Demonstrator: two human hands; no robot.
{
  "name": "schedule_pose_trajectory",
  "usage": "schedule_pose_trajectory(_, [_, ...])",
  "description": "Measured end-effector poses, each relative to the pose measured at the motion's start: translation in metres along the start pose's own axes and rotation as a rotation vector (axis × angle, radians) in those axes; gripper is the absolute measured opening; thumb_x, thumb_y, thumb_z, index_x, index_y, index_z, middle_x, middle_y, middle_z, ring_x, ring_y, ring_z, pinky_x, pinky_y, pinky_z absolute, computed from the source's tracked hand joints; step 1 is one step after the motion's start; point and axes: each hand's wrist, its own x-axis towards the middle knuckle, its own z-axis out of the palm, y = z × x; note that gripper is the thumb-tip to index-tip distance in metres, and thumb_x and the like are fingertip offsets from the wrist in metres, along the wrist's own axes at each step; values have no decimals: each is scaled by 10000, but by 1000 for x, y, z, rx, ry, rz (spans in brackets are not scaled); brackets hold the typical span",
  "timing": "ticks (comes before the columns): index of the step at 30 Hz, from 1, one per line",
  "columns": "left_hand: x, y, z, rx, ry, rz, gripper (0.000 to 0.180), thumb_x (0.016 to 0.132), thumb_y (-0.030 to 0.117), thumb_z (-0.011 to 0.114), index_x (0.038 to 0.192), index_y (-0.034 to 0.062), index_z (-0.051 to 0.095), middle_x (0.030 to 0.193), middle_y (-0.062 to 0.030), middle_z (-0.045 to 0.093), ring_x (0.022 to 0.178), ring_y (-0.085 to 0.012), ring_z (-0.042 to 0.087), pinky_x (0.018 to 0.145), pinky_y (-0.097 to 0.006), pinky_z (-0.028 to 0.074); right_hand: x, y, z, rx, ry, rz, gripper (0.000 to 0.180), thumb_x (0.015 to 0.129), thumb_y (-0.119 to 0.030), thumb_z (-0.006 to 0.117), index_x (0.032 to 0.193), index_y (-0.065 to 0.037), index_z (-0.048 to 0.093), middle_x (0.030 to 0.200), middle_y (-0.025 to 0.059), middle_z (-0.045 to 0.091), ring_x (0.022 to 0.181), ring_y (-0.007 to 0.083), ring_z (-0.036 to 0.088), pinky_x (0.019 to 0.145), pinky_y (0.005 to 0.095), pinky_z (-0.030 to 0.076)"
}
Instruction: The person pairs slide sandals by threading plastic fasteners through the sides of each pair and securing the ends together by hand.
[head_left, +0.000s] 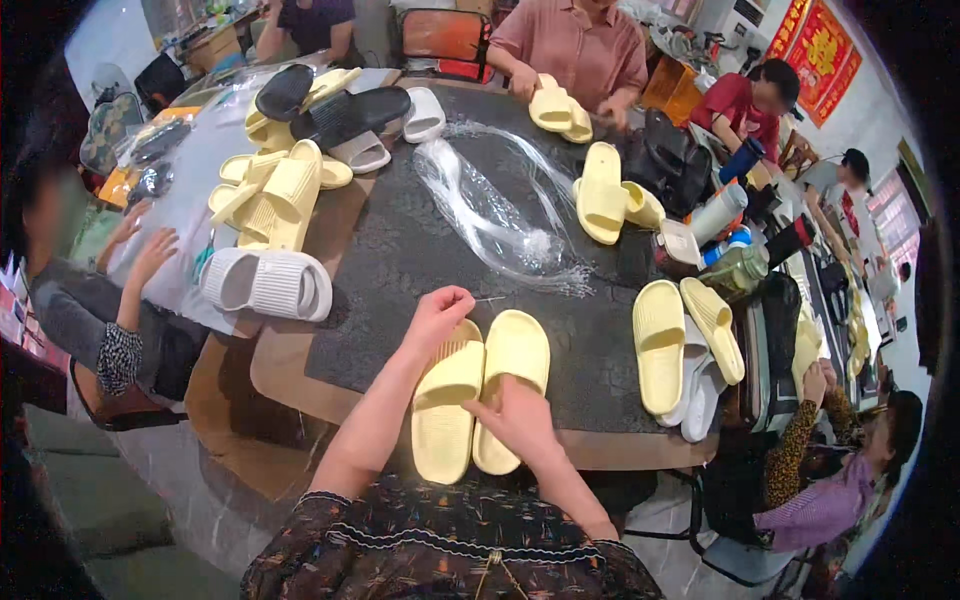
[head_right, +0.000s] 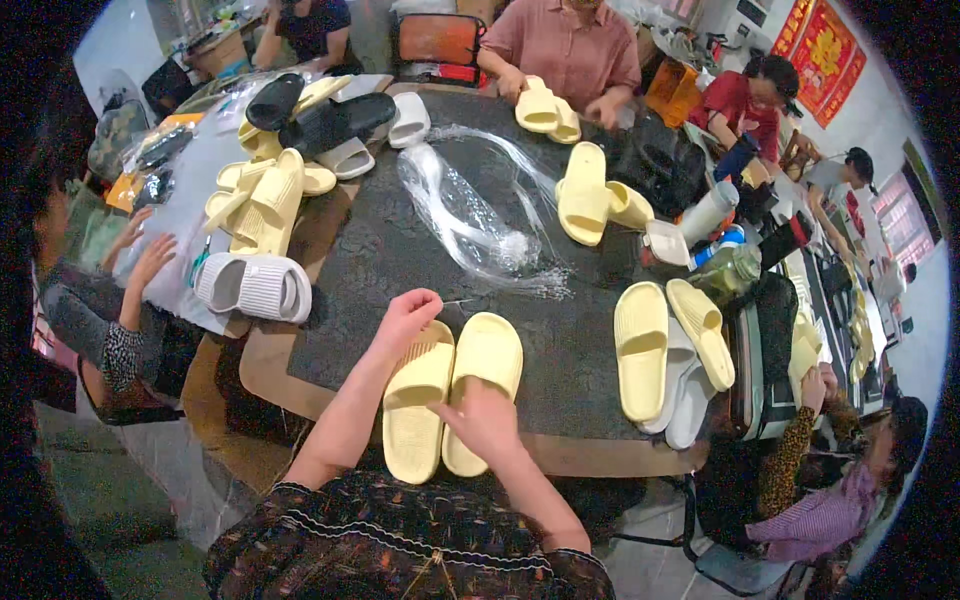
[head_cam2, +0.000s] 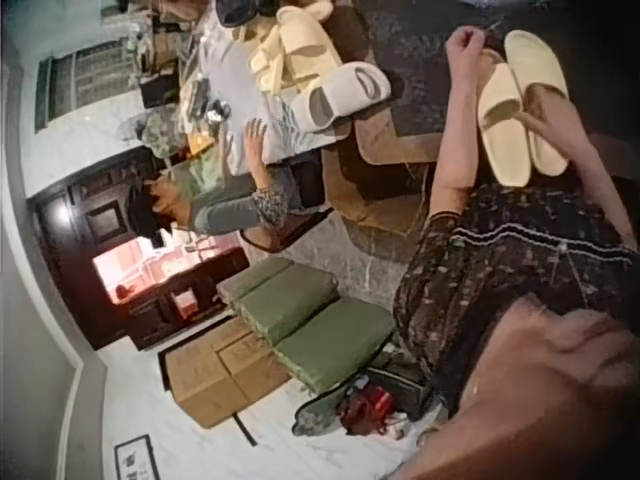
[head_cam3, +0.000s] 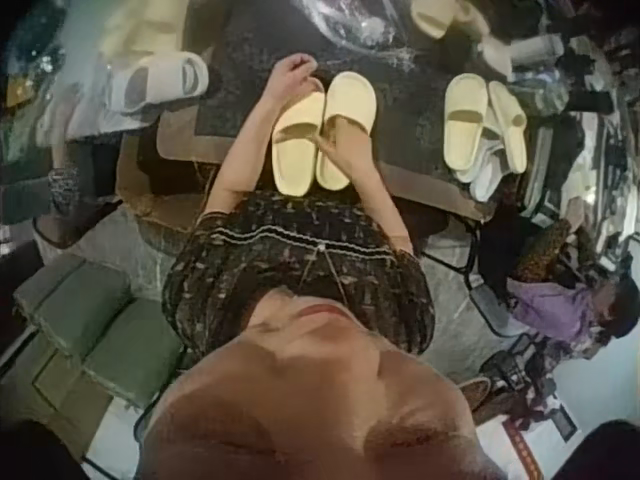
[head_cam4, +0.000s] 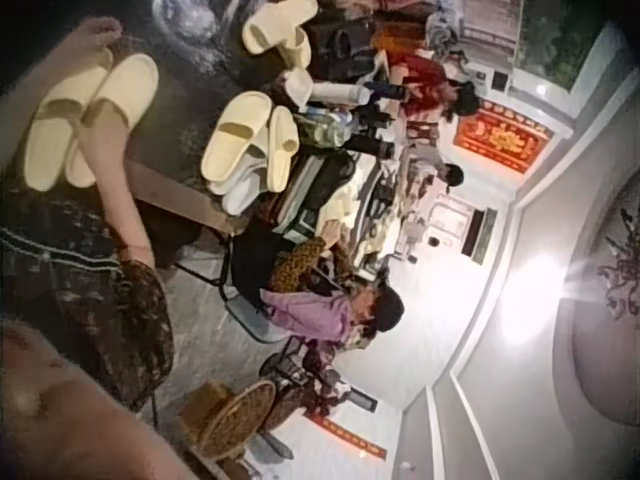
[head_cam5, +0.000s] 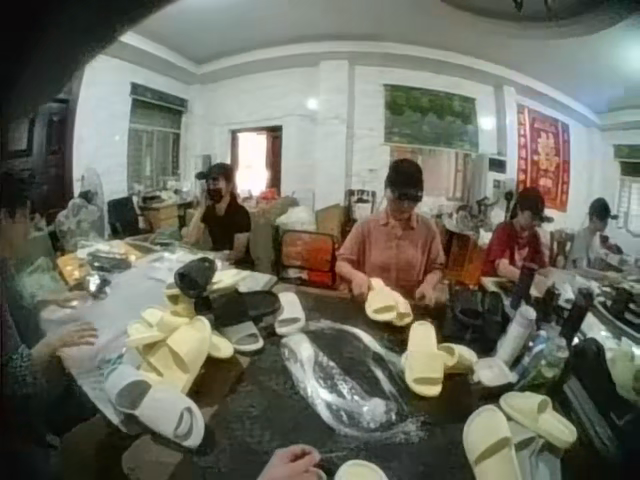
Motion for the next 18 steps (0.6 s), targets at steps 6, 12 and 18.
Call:
schedule_pose_trajectory(6, [-1, 8, -9, -106, -174, -33, 154, 906, 162, 609, 976, 30, 649, 794, 31, 599, 710, -52, 532, 642, -200, 435, 12, 13, 31, -57, 79, 28, 383, 803, -396, 667, 787, -23, 586, 668, 145, 629, 624, 328, 640, 603, 451, 516])
schedule_pose_trajectory(12, [1, -12, -4, -374, -125, -163, 214, 933, 169, 593, 1060, 3, 637, 900, -50, 668, 774, -93, 592, 682, -215, 470, -5, 41, -2, -18, 257, 35, 253, 761, -251, 679, 700, -20, 596, 615, 121, 597, 563, 297, 608, 559, 413, 487])
schedule_pose_trajectory(18, [-8, -22, 2, 86, -46, -7, 164, 903, 106, 619, 1031, 7, 649, 819, -12, 651, 723, -79, 583, 661, -224, 473, -19, 98, -110, -369, 707, 332, 209, 709, -199, 745, 770, -42, 622, 709, 115, 615, 640, 268, 598, 612, 395, 483])
